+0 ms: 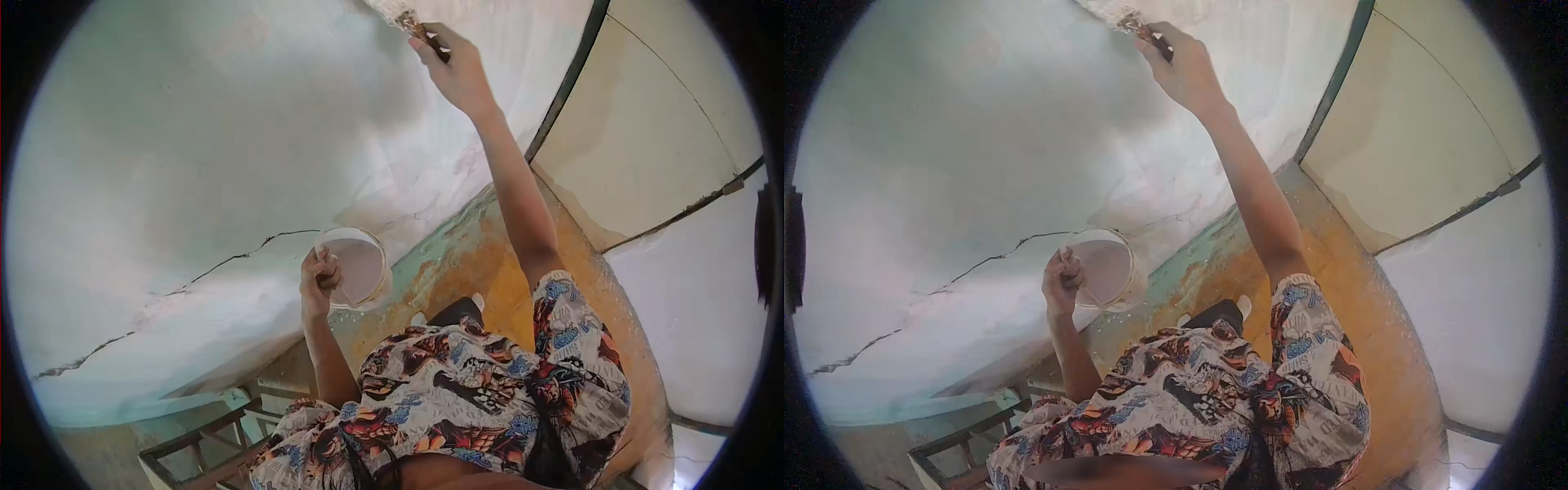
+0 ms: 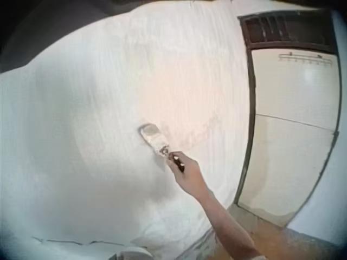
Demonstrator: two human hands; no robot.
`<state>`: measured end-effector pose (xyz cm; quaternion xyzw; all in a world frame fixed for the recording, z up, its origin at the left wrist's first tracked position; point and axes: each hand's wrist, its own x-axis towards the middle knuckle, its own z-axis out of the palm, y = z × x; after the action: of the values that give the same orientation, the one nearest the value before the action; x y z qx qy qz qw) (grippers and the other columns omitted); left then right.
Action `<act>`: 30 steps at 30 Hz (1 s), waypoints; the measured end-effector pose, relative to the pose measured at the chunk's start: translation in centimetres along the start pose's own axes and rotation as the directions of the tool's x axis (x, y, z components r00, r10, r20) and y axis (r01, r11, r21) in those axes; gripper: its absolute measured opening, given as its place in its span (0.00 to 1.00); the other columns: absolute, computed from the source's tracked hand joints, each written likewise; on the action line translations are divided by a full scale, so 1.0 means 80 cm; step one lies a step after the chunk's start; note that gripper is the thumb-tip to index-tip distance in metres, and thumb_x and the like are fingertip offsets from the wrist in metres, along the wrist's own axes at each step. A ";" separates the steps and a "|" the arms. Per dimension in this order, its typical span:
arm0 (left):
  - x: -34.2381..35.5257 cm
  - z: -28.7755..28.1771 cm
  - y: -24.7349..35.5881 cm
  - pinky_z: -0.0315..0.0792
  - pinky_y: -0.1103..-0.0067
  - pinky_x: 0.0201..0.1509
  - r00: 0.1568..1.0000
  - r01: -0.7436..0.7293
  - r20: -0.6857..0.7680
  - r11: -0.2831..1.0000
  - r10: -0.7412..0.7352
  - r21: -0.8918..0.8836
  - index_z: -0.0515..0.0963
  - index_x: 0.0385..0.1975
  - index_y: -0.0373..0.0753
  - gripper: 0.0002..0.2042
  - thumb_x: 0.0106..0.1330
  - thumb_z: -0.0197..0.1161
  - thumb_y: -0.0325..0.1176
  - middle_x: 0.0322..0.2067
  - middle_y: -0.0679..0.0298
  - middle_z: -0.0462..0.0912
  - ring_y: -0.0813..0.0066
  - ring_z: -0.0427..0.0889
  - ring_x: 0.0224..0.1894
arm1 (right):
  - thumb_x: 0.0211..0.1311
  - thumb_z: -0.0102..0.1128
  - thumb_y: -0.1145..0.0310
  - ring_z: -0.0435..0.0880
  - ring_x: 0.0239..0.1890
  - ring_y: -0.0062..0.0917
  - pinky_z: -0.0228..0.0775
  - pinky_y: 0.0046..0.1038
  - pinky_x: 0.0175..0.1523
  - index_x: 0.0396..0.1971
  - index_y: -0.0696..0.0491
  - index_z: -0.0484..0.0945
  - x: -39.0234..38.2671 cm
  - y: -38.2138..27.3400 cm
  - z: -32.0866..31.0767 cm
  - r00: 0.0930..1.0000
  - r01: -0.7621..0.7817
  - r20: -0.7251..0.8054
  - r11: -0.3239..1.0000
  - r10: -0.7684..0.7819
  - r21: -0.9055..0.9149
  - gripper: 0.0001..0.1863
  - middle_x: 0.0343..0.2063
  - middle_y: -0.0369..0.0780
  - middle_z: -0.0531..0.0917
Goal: Painting the ceiling with a brush while holding a paint bucket in the other hand.
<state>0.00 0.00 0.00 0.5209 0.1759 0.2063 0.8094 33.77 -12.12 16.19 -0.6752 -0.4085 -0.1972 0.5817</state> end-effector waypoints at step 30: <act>-0.029 0.012 -0.020 0.48 0.84 0.19 0.982 0.074 -0.170 0.996 -0.083 -0.057 0.63 0.31 0.43 0.12 0.54 0.53 0.42 0.16 0.76 0.51 0.85 0.50 0.16 | 0.67 0.48 0.63 0.64 0.21 0.12 0.58 0.17 0.26 0.35 0.60 0.75 -0.054 0.096 0.020 0.993 -0.066 -0.086 0.982 0.082 0.180 0.14 0.18 0.32 0.69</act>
<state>-1.25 -2.55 -0.90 0.4733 0.2603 0.2229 0.8115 36.90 -11.90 7.78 -0.6259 -0.3714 -0.1696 0.6645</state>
